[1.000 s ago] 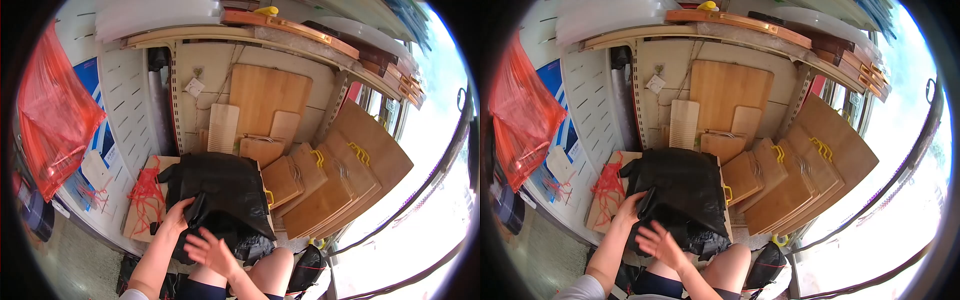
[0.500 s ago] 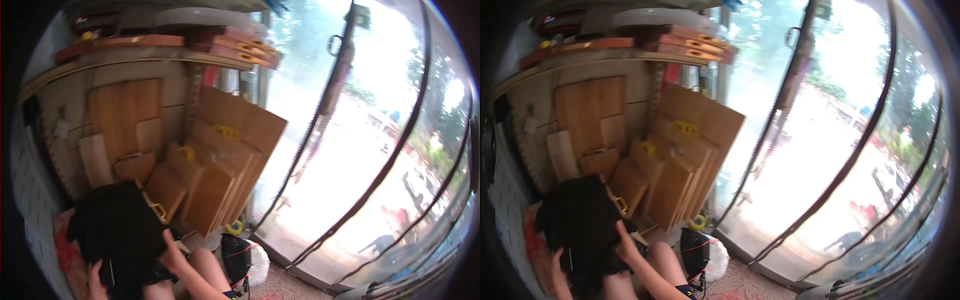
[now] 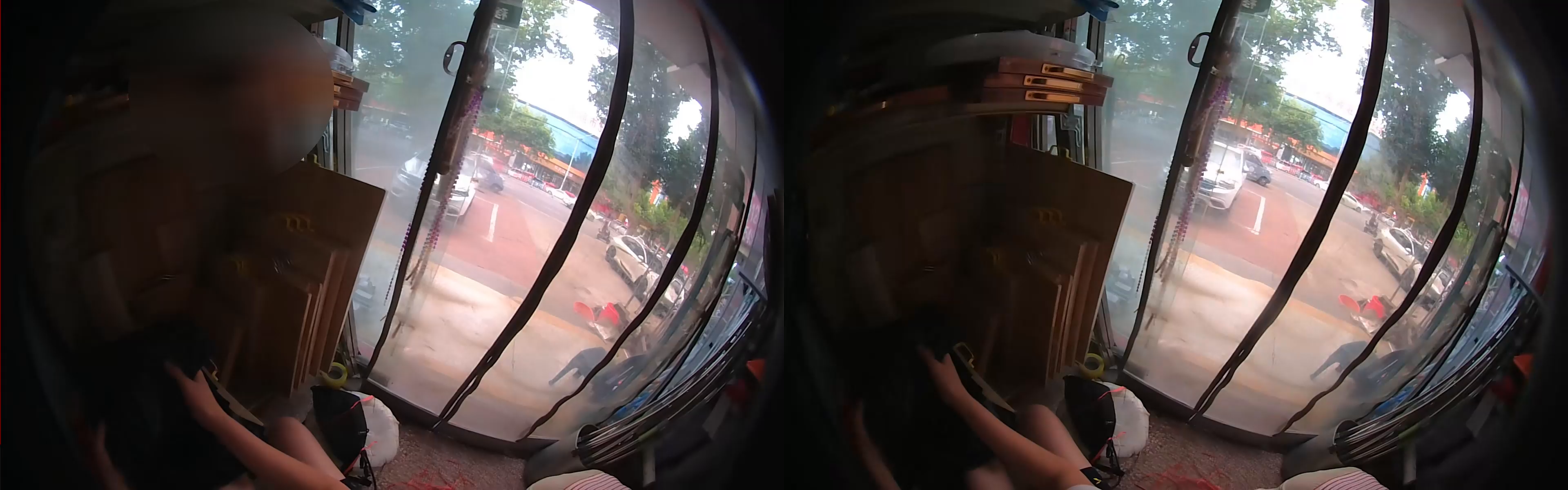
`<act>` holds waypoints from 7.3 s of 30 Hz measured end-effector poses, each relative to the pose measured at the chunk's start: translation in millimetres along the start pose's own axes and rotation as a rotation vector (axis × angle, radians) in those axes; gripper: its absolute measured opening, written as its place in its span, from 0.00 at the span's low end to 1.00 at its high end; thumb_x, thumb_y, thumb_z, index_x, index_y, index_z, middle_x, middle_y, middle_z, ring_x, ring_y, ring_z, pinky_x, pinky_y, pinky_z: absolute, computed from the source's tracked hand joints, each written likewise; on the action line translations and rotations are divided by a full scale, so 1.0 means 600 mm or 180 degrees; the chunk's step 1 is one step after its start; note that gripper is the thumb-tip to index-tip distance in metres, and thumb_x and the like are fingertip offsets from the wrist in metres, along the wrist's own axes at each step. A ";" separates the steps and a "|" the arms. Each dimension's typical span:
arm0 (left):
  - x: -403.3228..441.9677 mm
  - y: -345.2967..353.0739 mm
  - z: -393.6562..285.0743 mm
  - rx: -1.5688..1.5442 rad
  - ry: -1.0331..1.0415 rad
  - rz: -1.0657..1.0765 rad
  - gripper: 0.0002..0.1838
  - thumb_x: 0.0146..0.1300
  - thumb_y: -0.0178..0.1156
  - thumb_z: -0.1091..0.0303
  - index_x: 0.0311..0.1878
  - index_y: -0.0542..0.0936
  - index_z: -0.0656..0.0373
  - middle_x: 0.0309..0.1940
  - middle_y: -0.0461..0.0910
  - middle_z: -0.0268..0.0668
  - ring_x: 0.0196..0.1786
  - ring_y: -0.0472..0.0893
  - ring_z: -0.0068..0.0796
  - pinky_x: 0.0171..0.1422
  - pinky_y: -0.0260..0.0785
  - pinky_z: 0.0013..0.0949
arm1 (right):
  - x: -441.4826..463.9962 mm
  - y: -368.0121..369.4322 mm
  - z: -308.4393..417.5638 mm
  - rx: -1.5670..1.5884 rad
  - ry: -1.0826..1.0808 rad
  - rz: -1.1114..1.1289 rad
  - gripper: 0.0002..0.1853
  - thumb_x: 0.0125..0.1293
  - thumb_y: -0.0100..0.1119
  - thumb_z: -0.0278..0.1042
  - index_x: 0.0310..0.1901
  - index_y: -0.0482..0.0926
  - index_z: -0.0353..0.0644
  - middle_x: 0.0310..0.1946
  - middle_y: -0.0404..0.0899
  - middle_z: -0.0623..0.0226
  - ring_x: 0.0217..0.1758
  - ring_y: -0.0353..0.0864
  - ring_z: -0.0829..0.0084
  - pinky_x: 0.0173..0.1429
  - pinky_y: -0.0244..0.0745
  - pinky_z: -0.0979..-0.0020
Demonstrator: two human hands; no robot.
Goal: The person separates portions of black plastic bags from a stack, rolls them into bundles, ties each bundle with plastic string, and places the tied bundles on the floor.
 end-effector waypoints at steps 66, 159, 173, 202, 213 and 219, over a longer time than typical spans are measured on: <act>0.075 0.132 0.016 0.4665 0.2285 -0.0118 0.37 0.58 0.49 0.45 0.67 0.67 0.58 0.72 0.55 0.51 0.75 0.50 0.54 0.77 0.40 0.49 | -0.173 -0.033 -0.175 -0.1775 0.1122 0.0126 0.16 0.57 0.68 0.33 0.42 0.76 0.34 0.31 0.79 0.67 0.27 0.75 0.76 0.30 0.72 0.76; -0.164 -0.107 -0.363 0.0547 0.2082 0.0080 0.03 0.69 0.53 0.69 0.41 0.72 0.56 0.25 0.68 0.25 0.21 0.59 0.09 0.23 0.49 0.17 | -0.221 -0.027 -0.164 0.0785 0.1944 0.1040 0.24 0.67 0.56 0.31 0.64 0.66 0.38 0.53 0.77 0.61 0.51 0.79 0.68 0.56 0.74 0.67; -0.162 0.100 -0.121 0.0620 0.0553 0.1291 0.10 0.70 0.55 0.61 0.43 0.75 0.59 0.22 0.65 0.20 0.21 0.60 0.10 0.23 0.48 0.20 | -0.165 0.085 -0.091 0.0915 0.1632 0.1615 0.21 0.69 0.57 0.40 0.58 0.71 0.37 0.46 0.79 0.69 0.45 0.79 0.80 0.51 0.75 0.76; 0.026 -0.010 -0.084 0.3081 0.2129 -0.1106 0.10 0.59 0.64 0.66 0.39 0.76 0.60 0.24 0.77 0.37 0.29 0.78 0.27 0.36 0.69 0.32 | -0.017 0.055 -0.198 -0.1013 -0.0398 0.0731 0.12 0.70 0.42 0.22 0.48 0.76 0.35 0.33 0.77 0.67 0.39 0.79 0.75 0.44 0.76 0.74; -0.071 0.129 -0.120 0.3168 0.2418 0.0750 0.08 0.64 0.55 0.71 0.46 0.77 0.56 0.32 0.80 0.41 0.34 0.81 0.40 0.39 0.72 0.35 | -0.056 0.137 -0.250 -0.2665 -0.1887 0.2339 0.09 0.58 0.57 0.32 0.40 0.77 0.39 0.35 0.79 0.54 0.42 0.78 0.51 0.45 0.74 0.54; -0.034 0.142 -0.140 0.3346 0.3290 0.1178 0.17 0.62 0.52 0.77 0.53 0.79 0.54 0.45 0.79 0.43 0.46 0.80 0.43 0.50 0.73 0.36 | -0.052 0.131 -0.249 -0.3019 -0.1734 0.2681 0.06 0.57 0.50 0.25 0.34 0.76 0.42 0.32 0.79 0.59 0.39 0.80 0.56 0.40 0.74 0.57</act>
Point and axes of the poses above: each hand's wrist, its own x-axis towards the middle knuckle, its own y-axis out of the palm, z = x × y, the point moved 4 cm from there along x, towards the middle knuckle
